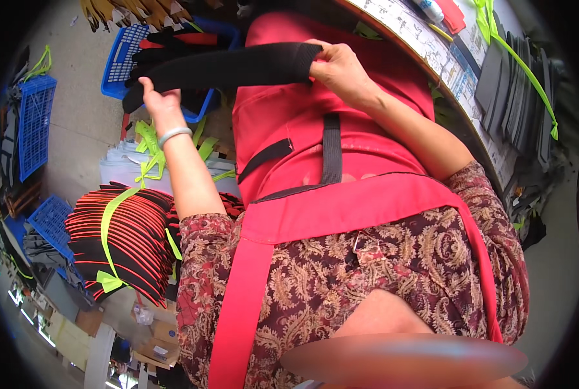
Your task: Manually assembling and sewing components for footwear or outdoor gear at a manufacturing station.
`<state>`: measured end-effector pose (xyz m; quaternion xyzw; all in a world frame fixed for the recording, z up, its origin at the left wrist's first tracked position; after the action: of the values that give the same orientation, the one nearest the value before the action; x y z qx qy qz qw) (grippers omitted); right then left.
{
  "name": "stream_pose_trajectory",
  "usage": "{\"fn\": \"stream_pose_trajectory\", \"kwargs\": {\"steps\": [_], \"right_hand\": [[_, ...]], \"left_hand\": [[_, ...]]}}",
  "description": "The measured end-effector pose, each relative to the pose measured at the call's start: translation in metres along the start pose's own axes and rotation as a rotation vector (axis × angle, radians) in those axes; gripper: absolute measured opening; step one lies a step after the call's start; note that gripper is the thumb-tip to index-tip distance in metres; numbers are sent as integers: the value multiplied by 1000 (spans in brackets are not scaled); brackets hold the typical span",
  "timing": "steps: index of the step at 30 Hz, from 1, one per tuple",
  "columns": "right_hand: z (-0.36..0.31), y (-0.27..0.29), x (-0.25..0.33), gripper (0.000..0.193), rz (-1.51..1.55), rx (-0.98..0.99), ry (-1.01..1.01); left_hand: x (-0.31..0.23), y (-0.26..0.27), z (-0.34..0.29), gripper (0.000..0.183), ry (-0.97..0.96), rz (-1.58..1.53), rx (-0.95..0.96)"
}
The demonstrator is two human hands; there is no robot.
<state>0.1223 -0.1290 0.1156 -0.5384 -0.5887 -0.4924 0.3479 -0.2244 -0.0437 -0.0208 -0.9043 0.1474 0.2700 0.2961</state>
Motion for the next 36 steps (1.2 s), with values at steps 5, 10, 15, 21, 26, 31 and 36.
{"fn": "stream_pose_trajectory", "kwargs": {"steps": [5, 10, 15, 21, 26, 31, 36], "right_hand": [[12, 2, -4, 16, -99, -36, 13], [40, 30, 15, 40, -121, 19, 132], [47, -8, 10, 30, -181, 244, 70], [37, -43, 8, 23, -553, 131, 371], [50, -35, -18, 24, -308, 250, 127], [46, -40, -7, 22, -277, 264, 98], [42, -6, -6, 17, -281, 237, 215]], "left_hand": [[114, -58, -171, 21, 346, 220, 509], [86, -45, -155, 19, 288, 331, 547], [80, -60, -159, 15, 133, 335, 522], [78, -23, -142, 22, 258, 332, 444], [73, 24, -60, 21, 194, 414, 286], [78, 139, 56, 20, 143, 684, -137], [137, 201, 65, 9, 60, 916, -84]]}}
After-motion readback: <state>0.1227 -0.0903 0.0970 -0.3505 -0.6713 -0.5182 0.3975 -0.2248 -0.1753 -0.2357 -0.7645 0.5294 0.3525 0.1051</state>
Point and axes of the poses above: each hand's wrist, its own z-axis towards the middle knuckle, its own y-axis out of the back of the hand, x = y × z, the point moved 1 cm from there along z, towards the middle knuckle, and after that the axes turned 15 degrees about -x, right-handed, at the moved point
